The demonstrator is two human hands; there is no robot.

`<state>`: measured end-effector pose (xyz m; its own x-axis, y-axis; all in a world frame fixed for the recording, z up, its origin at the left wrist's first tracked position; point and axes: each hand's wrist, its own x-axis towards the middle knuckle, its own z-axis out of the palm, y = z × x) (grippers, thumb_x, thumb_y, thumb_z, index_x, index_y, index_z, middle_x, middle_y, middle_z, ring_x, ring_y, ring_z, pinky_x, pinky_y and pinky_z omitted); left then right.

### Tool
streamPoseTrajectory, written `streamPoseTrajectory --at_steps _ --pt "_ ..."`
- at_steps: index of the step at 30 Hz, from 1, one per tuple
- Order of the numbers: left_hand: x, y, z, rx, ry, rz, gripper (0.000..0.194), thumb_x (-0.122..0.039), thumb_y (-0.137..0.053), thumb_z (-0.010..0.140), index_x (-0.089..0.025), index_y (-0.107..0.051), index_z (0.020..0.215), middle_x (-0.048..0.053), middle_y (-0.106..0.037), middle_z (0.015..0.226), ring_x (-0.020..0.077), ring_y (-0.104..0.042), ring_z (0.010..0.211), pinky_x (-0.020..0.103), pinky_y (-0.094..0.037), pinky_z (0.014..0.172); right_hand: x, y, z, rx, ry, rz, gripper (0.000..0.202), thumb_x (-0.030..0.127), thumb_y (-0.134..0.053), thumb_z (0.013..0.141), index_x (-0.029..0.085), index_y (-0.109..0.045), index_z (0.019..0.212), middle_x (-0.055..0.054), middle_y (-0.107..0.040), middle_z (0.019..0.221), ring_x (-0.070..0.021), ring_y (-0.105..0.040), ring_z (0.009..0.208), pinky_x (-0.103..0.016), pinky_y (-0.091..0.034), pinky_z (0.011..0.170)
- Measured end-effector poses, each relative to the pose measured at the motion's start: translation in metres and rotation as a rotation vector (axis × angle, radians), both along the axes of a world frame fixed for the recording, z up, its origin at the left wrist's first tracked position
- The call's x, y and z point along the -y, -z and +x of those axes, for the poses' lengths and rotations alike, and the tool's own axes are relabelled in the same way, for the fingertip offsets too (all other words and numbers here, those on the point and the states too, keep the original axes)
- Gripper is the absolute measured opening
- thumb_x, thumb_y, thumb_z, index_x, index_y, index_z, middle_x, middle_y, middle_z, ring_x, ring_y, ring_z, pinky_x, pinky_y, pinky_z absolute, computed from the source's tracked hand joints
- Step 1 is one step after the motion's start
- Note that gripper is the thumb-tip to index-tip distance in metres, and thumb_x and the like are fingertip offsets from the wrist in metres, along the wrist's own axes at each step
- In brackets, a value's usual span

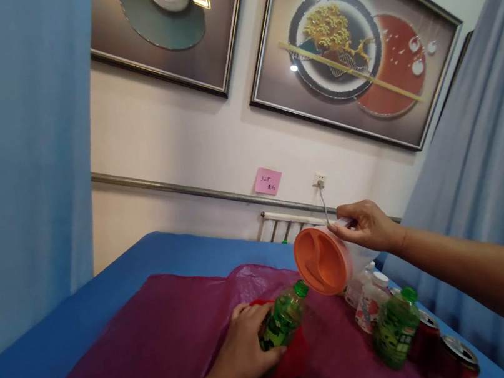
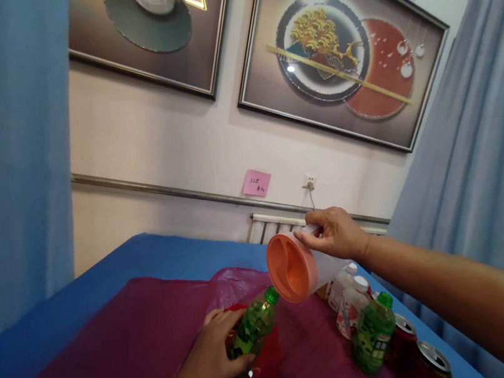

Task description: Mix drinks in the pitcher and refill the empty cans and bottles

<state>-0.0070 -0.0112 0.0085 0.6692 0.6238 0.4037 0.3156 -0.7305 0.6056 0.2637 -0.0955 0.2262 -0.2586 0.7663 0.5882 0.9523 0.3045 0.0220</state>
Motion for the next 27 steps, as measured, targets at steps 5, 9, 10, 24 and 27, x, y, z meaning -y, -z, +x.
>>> streamPoseTrajectory --at_steps 5,9,10,24,27 --pt "0.0 0.001 0.0 0.012 0.007 -0.003 0.053 -0.026 -0.076 0.064 -0.025 -0.066 0.116 0.004 -0.074 0.108 0.0287 -0.061 0.102 0.044 -0.036 0.102 -0.001 -0.002 -0.004 0.011 -0.022 0.012 0.043 0.049 -0.058 0.087 0.023 -0.04 0.058 0.006 -0.038 0.05 -0.0091 -0.035 0.048 -0.023 -0.028 0.049" --pt "-0.001 0.002 0.0 0.018 0.004 -0.002 0.054 -0.026 -0.077 0.064 -0.026 -0.065 0.117 0.004 -0.075 0.108 0.0294 -0.062 0.103 0.045 -0.036 0.103 -0.001 -0.003 -0.006 0.01 -0.019 0.024 0.042 0.049 -0.058 0.086 0.023 -0.042 0.057 0.005 -0.039 0.05 -0.0092 -0.035 0.048 -0.023 -0.029 0.049" --pt "-0.001 0.002 0.0 0.021 0.002 -0.001 0.056 -0.026 -0.077 0.063 -0.026 -0.065 0.118 0.004 -0.074 0.109 0.0294 -0.062 0.103 0.046 -0.035 0.104 -0.001 -0.004 -0.007 0.008 -0.018 0.022 0.042 0.049 -0.058 0.086 0.023 -0.041 0.057 0.005 -0.039 0.05 -0.0092 -0.035 0.047 -0.023 -0.029 0.049" --pt "0.002 -0.003 -0.002 0.017 -0.015 -0.012 0.048 -0.024 -0.077 0.063 -0.024 -0.068 0.11 0.004 -0.075 0.108 0.0289 -0.062 0.104 0.042 -0.037 0.1 0.004 0.005 -0.007 0.015 0.015 0.074 0.044 0.049 -0.056 0.087 0.022 -0.037 0.058 0.006 -0.036 0.051 -0.0085 -0.033 0.048 -0.022 -0.025 0.048" --pt "0.004 -0.006 -0.004 0.018 -0.016 -0.011 0.044 -0.024 -0.076 0.064 -0.024 -0.069 0.107 0.003 -0.075 0.108 0.0287 -0.062 0.104 0.042 -0.037 0.1 0.005 0.008 -0.005 0.017 0.023 0.089 0.043 0.048 -0.056 0.087 0.022 -0.037 0.058 0.006 -0.036 0.051 -0.0085 -0.033 0.048 -0.022 -0.025 0.048"
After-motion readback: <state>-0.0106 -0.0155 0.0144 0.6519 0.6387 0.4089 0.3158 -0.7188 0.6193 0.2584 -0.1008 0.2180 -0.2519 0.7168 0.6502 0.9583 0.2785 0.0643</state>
